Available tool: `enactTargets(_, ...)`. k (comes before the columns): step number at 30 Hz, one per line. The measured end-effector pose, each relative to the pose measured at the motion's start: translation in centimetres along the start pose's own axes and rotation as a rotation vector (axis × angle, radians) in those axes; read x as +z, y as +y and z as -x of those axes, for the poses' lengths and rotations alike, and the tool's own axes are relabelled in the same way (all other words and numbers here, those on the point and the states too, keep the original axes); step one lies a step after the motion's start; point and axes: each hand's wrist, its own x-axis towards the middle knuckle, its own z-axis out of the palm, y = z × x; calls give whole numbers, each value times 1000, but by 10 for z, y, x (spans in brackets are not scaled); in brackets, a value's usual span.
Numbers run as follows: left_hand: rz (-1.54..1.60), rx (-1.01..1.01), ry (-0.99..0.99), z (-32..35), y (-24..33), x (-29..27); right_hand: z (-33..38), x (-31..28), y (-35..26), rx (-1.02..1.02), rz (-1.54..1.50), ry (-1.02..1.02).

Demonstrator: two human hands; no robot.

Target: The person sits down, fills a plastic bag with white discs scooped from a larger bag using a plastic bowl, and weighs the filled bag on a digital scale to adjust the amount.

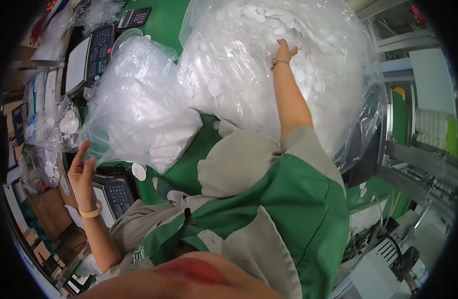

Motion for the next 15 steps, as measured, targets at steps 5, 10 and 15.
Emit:
enactTargets(5, -249, 61, 45, -2, -1, 24, -55, -12, 36, 103, -336, -38)
enactTargets(10, 23, 10, -135, 7, 9, 18, -23, -65, 27, 374, -728, -382)
enactTargets(15, 169, 4, -202, 18, 33, 17, 8, -122, -2, 179, -653, -471)
